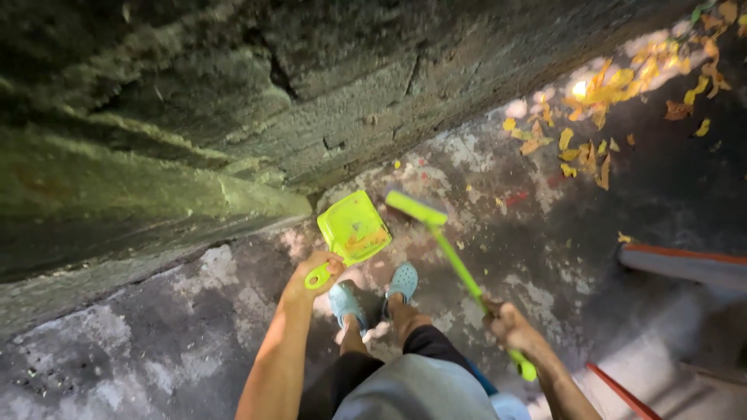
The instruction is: Sweeping dry leaves from a concrete floor into a dustpan and dumping them into a cardboard box.
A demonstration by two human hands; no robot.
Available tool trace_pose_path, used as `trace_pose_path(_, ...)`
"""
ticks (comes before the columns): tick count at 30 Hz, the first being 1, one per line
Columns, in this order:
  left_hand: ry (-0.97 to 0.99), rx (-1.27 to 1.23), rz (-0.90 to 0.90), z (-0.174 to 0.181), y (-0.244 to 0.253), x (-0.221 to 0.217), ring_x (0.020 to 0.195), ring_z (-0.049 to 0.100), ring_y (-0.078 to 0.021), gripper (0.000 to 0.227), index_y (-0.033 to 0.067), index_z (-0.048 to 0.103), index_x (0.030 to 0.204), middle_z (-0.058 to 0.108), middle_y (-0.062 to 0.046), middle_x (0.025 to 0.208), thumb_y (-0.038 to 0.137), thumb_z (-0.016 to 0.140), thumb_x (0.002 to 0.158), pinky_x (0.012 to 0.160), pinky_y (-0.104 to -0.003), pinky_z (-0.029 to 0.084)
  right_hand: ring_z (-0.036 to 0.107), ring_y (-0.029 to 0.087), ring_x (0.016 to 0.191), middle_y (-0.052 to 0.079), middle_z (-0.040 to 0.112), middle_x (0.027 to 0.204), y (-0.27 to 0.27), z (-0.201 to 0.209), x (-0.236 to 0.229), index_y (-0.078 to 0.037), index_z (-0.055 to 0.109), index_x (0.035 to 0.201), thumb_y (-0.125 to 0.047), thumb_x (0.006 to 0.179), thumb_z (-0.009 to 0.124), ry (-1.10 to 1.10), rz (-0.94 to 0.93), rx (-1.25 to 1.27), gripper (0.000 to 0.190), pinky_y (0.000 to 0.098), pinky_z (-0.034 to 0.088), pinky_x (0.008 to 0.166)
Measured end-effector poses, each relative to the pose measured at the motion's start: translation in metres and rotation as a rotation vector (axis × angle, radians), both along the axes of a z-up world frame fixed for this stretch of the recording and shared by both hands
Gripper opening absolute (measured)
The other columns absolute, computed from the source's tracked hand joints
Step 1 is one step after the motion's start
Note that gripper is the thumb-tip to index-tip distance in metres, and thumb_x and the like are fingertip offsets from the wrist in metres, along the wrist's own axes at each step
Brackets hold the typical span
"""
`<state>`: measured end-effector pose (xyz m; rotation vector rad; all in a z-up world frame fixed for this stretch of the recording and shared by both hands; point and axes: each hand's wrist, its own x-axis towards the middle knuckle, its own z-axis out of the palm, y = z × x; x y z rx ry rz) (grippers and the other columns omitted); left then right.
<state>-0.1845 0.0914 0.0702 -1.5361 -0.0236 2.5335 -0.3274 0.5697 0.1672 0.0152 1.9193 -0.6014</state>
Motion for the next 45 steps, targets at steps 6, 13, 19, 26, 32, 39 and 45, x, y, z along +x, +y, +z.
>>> trace_pose_path(6,0.209,-0.048,-0.422,-0.025,-0.005,0.031,0.044,0.042,-0.0104,0.024,0.0046,0.039,0.072,0.043,-0.003,0.061,-0.005,0.049,0.091,0.041,-0.026,0.036,0.048,0.017,0.046,0.003,0.052,0.066,0.039,0.019,0.035,-0.015,0.041,0.155,-0.004,0.087,0.052,0.0,-0.374,0.025,0.069,0.0348,0.041,0.04)
trace_pose_path(13,0.073,0.086,-0.427,-0.063,-0.005,0.029,0.047,0.047,-0.01,0.011,0.0031,0.045,0.083,0.048,-0.003,0.064,-0.004,0.044,0.091,0.039,-0.022,0.038,0.046,0.021,0.041,0.01,0.051,0.06,0.046,-0.096,0.097,0.004,0.056,0.108,-0.001,0.09,0.055,-0.012,-0.882,0.029,0.018,0.0373,0.037,0.035)
trace_pose_path(19,-0.008,0.068,-0.349,-0.043,-0.01,0.017,0.048,0.048,-0.0108,0.018,0.0033,0.046,0.105,0.049,-0.004,0.067,-0.004,0.049,0.089,0.04,-0.021,0.04,0.051,0.019,0.04,0.01,0.056,0.061,-0.099,-0.063,0.174,0.003,0.063,0.108,-0.002,0.089,0.051,-0.121,-0.786,-0.032,0.022,0.0361,0.039,0.034)
trace_pose_path(26,0.137,-0.043,-0.495,-0.033,-0.024,0.03,0.046,0.045,-0.0118,0.018,0.0064,0.048,0.099,0.045,-0.002,0.063,-0.006,0.05,0.087,0.043,-0.025,0.036,0.048,0.014,0.04,0.005,0.057,0.063,-0.139,0.048,0.191,-0.016,0.047,0.154,-0.001,0.094,0.054,-0.314,-0.651,-0.084,0.062,0.0328,0.039,0.035)
trace_pose_path(32,0.22,-0.118,-0.541,-0.004,-0.032,0.057,0.048,0.044,-0.0132,0.009,0.001,0.048,0.081,0.044,-0.004,0.062,-0.002,0.048,0.089,0.045,-0.026,0.036,0.045,0.018,0.039,0.01,0.05,0.06,-0.089,0.042,0.191,-0.009,0.046,0.153,-0.004,0.091,0.058,-0.135,-0.66,0.07,0.063,0.0363,0.039,0.035)
trace_pose_path(39,0.132,-0.039,-0.335,-0.019,-0.033,0.064,0.048,0.043,-0.0092,0.014,0.0016,0.043,0.087,0.046,-0.001,0.067,-0.01,0.051,0.088,0.043,-0.022,0.035,0.065,0.023,0.054,0.012,0.064,0.071,-0.101,-0.141,0.19,0.006,0.058,0.126,-0.01,0.083,0.067,0.169,-0.325,-0.071,0.047,0.0379,0.05,0.044)
trace_pose_path(45,0.041,0.061,-0.257,-0.038,-0.049,0.076,0.049,0.043,-0.0104,0.012,-0.0014,0.043,0.092,0.046,-0.006,0.074,-0.011,0.047,0.089,0.041,-0.019,0.039,0.059,0.021,0.048,0.013,0.062,0.064,-0.144,0.005,0.182,-0.015,0.054,0.146,-0.007,0.085,0.057,-0.079,-0.259,0.041,0.062,0.0361,0.045,0.043)
